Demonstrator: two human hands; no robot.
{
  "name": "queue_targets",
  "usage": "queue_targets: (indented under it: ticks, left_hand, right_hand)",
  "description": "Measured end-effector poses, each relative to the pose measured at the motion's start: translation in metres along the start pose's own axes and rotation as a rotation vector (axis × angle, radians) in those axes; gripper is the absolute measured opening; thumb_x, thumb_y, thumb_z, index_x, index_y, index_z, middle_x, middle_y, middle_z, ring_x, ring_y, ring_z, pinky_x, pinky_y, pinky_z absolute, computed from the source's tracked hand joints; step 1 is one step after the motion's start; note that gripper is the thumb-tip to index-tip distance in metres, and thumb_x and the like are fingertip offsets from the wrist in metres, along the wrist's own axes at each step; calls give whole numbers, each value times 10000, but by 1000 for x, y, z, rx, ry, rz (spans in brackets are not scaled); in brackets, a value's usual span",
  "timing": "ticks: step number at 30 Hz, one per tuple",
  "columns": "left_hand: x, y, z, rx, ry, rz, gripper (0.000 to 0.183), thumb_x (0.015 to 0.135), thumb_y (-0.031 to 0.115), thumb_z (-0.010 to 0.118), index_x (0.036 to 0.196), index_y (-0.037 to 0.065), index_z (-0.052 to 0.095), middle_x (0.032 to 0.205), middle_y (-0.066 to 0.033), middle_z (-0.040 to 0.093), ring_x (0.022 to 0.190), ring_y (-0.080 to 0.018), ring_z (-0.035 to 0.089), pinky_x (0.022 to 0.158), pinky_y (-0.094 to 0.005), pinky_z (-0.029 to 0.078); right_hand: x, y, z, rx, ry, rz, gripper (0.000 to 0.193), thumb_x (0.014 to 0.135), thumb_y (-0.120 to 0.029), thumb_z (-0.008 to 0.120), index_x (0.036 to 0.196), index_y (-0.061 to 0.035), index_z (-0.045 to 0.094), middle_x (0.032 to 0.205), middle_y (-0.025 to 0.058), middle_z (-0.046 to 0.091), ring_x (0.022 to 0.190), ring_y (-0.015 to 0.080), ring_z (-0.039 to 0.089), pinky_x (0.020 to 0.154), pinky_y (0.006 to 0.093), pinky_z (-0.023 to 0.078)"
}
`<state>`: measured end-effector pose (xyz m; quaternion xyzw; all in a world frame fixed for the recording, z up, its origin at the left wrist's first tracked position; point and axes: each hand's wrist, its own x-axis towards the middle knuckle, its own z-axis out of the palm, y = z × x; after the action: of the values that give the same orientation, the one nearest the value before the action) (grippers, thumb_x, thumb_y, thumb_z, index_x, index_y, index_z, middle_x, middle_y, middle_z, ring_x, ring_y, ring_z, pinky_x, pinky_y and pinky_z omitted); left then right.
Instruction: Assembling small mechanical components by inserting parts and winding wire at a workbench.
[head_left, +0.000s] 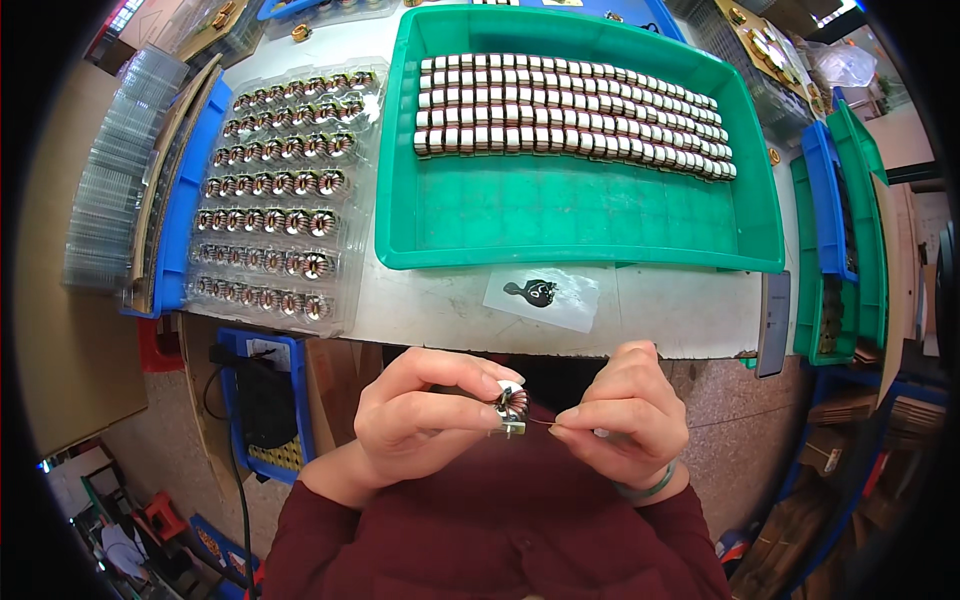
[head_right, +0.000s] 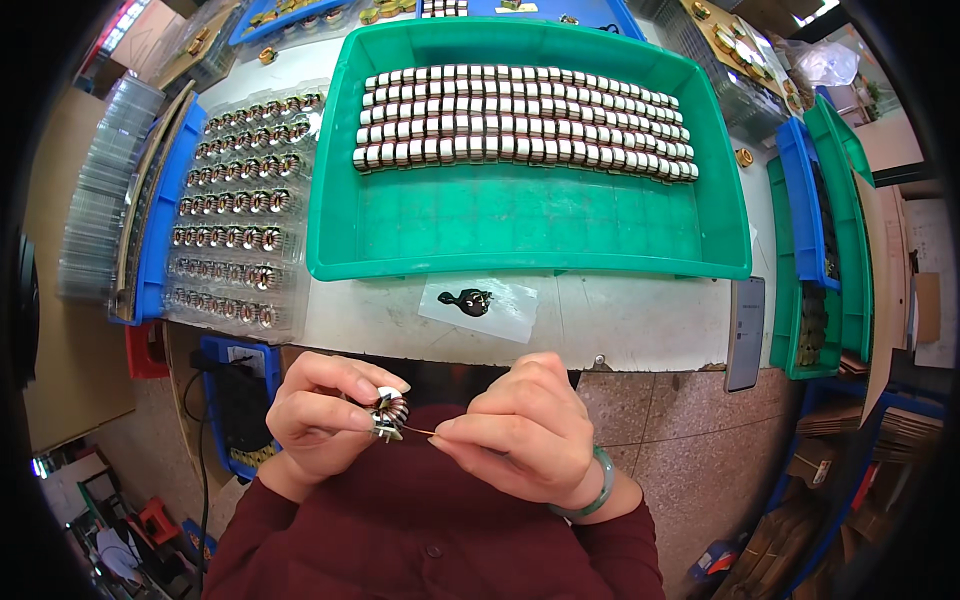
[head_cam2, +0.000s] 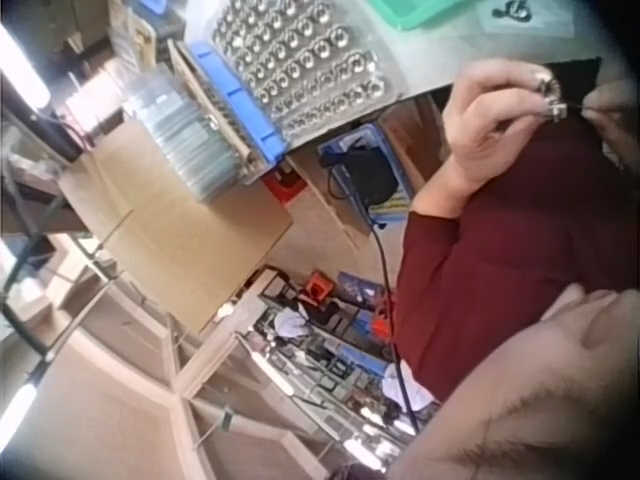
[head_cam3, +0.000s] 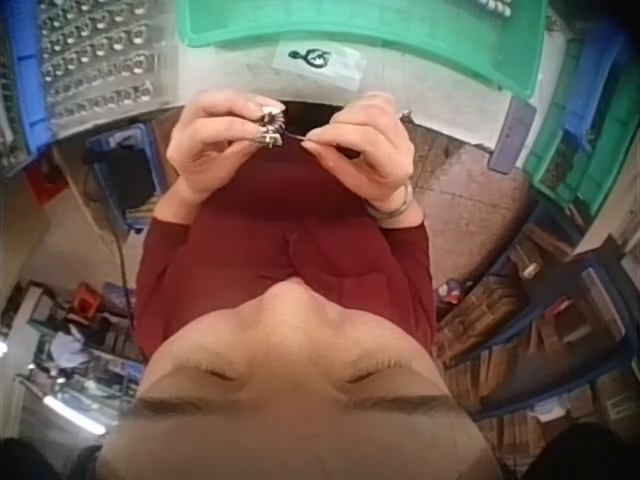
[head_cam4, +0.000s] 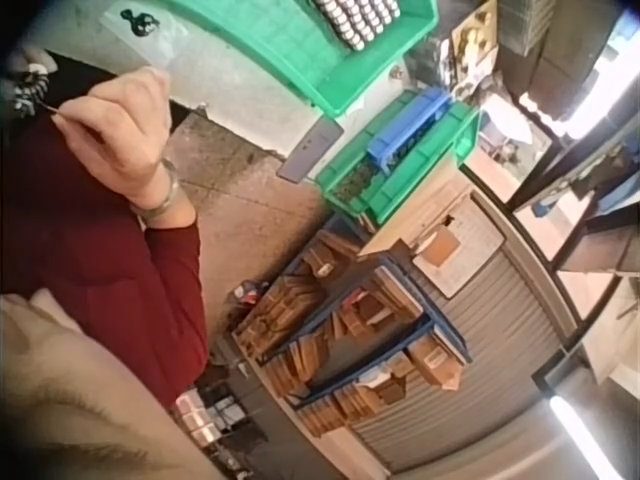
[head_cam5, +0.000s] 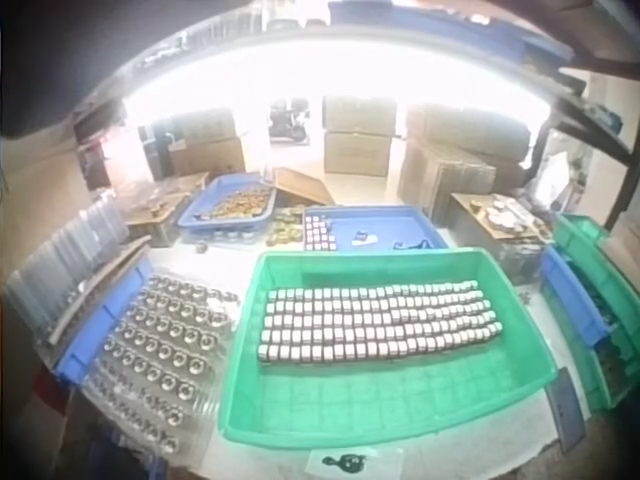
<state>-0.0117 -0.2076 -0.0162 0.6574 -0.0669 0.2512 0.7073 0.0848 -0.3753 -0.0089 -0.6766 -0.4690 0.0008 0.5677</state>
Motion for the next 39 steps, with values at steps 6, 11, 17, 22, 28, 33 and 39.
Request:
queue_targets:
  ticks: [6, 11, 17, 22, 28, 33, 39]
  left_hand:
    - [-1, -2, -2, 26, 3, 28, 190, 707, -108, 653, 840, 24, 621, 990, -93, 542, 879, -265, 621, 785, -343, 550]
    - [-1, -3, -4, 48, 9, 34, 191, 707, -107, 653, 840, 23, 614, 987, -96, 542, 879, -269, 621, 779, -347, 550]
    - [-2, -6, -5, 73, 6, 47, 209, 703, -112, 651, 856, 21, 602, 984, -103, 551, 879, -274, 623, 773, -349, 550]
    - [-4, -8, -7, 51, 34, 29, 236, 697, -117, 649, 880, 19, 589, 983, -108, 560, 878, -278, 625, 769, -350, 551]
    - [-4, -10, -7, 37, 22, 26, 251, 692, -122, 649, 890, 19, 584, 984, -109, 566, 877, -277, 626, 765, -343, 551]
    - [-2, -9, -5, 58, -3, 25, 233, 695, -121, 651, 875, 18, 596, 983, -104, 561, 877, -273, 627, 766, -337, 552]
    - [0, -6, 0, 54, -16, 31, 206, 701, -113, 655, 854, 17, 611, 983, -98, 554, 879, -266, 625, 772, -336, 553]
  right_hand:
    - [-4, 2, -1, -38, 9, 11, 166, 654, -50, 730, 790, -106, 654, 714, -32, 569, 603, 95, 469, 632, 242, 357]
    - [-17, 28, 4, -182, 65, 136, 144, 651, -56, 725, 752, -102, 635, 698, -25, 562, 601, 111, 470, 640, 245, 363]
    - [-30, 59, 21, -417, 70, 261, 127, 654, -42, 707, 716, -97, 610, 675, -23, 548, 598, 128, 467, 659, 247, 367]
    - [-35, 71, 26, -571, 66, 255, 124, 663, -19, 688, 700, -96, 597, 654, -29, 535, 596, 133, 462, 671, 246, 365]
    - [-35, 72, 21, -537, 55, 272, 122, 663, -15, 687, 716, -93, 608, 681, -27, 557, 599, 127, 469, 675, 242, 362]
    - [-23, 44, 9, -287, 151, 251, 135, 651, -21, 703, 730, -97, 625, 700, -24, 569, 603, 116, 476, 669, 240, 361]
    - [-8, 9, 0, 27, 166, 103, 161, 639, -19, 721, 751, -105, 644, 702, -30, 571, 602, 95, 473, 651, 238, 354]
